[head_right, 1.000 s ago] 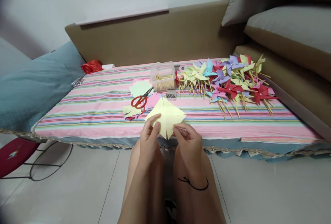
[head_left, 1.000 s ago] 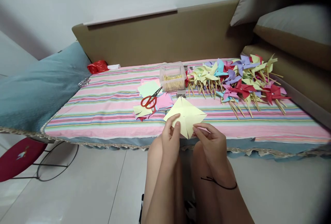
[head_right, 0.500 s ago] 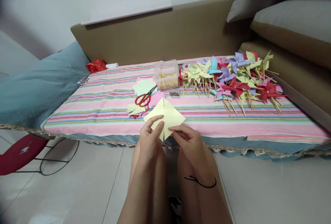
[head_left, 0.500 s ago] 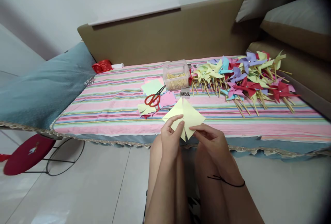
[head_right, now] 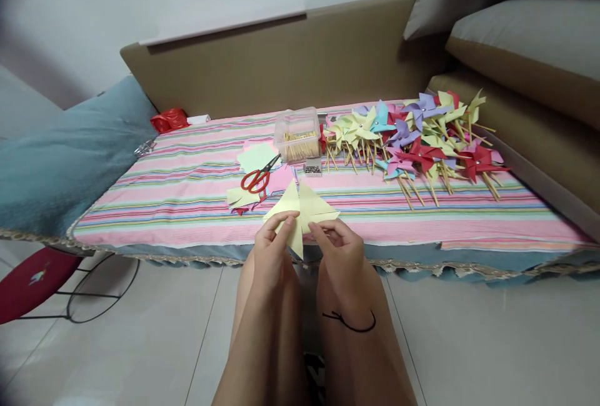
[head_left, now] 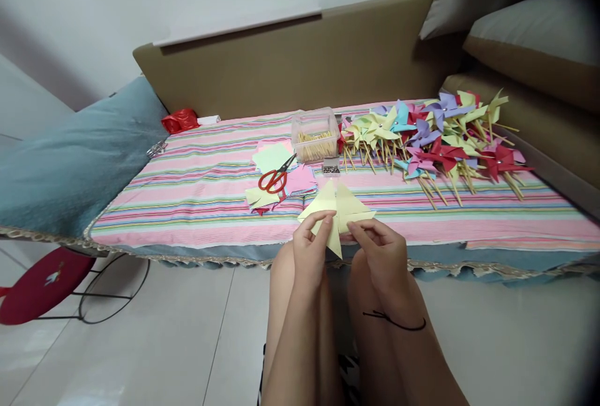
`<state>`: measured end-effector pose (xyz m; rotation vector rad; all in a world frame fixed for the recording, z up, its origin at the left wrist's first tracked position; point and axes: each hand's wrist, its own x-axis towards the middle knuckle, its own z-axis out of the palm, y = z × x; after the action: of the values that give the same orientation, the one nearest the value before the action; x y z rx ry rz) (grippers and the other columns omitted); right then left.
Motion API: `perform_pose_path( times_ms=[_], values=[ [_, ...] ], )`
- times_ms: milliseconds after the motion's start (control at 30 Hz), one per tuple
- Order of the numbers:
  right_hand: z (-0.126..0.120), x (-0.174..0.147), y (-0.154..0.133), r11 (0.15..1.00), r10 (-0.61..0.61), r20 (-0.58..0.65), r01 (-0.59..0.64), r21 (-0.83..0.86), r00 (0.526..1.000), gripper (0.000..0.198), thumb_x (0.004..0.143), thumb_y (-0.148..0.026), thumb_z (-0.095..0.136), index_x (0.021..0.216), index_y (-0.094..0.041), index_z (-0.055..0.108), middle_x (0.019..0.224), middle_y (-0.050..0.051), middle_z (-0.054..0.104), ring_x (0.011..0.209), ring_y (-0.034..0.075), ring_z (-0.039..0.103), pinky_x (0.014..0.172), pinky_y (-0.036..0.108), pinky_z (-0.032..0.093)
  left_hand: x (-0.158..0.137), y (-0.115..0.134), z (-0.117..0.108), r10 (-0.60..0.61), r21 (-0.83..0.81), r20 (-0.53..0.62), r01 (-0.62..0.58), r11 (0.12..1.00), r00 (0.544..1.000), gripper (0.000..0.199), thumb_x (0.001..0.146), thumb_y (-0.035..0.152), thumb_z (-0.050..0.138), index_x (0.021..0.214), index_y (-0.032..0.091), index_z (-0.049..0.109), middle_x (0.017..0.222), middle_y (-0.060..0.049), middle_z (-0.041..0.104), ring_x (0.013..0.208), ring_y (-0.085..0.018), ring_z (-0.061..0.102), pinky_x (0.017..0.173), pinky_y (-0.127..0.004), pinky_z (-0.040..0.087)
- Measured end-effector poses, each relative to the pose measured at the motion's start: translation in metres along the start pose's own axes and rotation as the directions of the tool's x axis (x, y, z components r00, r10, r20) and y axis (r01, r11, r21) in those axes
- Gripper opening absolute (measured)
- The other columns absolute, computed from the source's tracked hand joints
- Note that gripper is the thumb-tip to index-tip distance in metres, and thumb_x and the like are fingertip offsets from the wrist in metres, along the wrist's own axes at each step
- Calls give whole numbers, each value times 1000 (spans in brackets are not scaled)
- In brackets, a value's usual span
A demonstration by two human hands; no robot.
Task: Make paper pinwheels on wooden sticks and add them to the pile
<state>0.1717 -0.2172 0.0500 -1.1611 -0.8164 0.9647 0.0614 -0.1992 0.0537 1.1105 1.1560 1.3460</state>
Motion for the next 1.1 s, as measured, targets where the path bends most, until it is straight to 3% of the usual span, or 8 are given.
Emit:
perform_pose_path(
  times_ms=[67, 200, 300, 400, 500, 767, 900, 1100],
  values=[
    [0, 0, 1, 1000, -14, -26, 14, 11, 1000, 20, 66, -34, 76, 66, -18, 63, 61, -1, 65, 59, 17, 66, 62, 31, 55, 0, 0, 1, 2, 6, 9, -2, 1000, 1000, 25, 77, 39, 63, 91, 19, 71, 89, -4, 67, 51, -7, 43, 48, -22, 31],
    [-1, 1, 3, 999, -37, -10, 37, 36, 999, 20, 65, -31, 77, 70, -18, 63, 64, -1, 64, 61, 16, 65, 61, 29, 54, 0, 2, 3, -14, 69, 2, 14, 998, 1000, 29, 73, 34, 68, 100, 21, 66, 94, -1, 64, 43, -3, 31, 41, -21, 24],
    [-1, 1, 3, 998, -57, -16, 57, 29, 998, 19, 65, -30, 77, 70, -18, 62, 63, -2, 62, 60, 15, 64, 60, 28, 54, -1, 3, 5, 52, 44, -37, -51, 998, 998, 47, 67, 28, 73, 112, 24, 58, 105, -3, 61, 50, -4, 41, 44, -19, 30],
    [0, 0, 1, 998, -54, -19, 55, 38, 998, 19, 65, -30, 77, 69, -18, 62, 64, -2, 62, 60, 15, 64, 61, 29, 56, -2, 5, 7, 53, 22, -122, -51, 998, 991, 62, 66, 28, 75, 123, 25, 49, 84, 0, 60, 50, -6, 43, 44, -18, 32],
    [-1, 0, 1, 998, -41, -26, 42, 46, 999, 20, 64, -30, 77, 69, -18, 62, 66, -1, 63, 60, 16, 65, 61, 31, 58, -2, 8, 7, -7, -53, -180, -3, 999, 984, 64, 71, 32, 71, 128, 25, 43, 59, 7, 48, 44, -7, 41, 43, -18, 33],
    [-11, 3, 7, 993, -105, 28, 106, -50, 994, 17, 67, -31, 75, 71, -18, 64, 71, 0, 63, 61, 14, 62, 59, 29, 58, 2, 11, 3, -61, -160, -109, 43, 986, 992, 69, 60, 27, 79, 118, 23, 44, 79, -1, 68, 61, -15, 65, 55, -24, 50],
    [-15, 4, 7, 989, -114, 49, 118, -86, 992, 14, 69, -30, 74, 73, -19, 65, 71, 0, 63, 63, 14, 61, 58, 27, 55, 2, 10, -2, -89, -189, -57, 77, 979, 994, 62, 62, 30, 78, 114, 22, 45, 78, -2, 70, 61, -16, 66, 58, -26, 51],
    [-19, 5, 7, 989, -92, 114, 104, -102, 989, 17, 70, -32, 73, 74, -19, 64, 72, 2, 62, 66, 15, 60, 59, 28, 51, 0, 15, -4, -144, -110, 35, 147, 983, 989, 62, 60, 28, 78, 113, 21, 45, 71, -1, 71, 53, -15, 63, 52, -24, 49]
  ],
)
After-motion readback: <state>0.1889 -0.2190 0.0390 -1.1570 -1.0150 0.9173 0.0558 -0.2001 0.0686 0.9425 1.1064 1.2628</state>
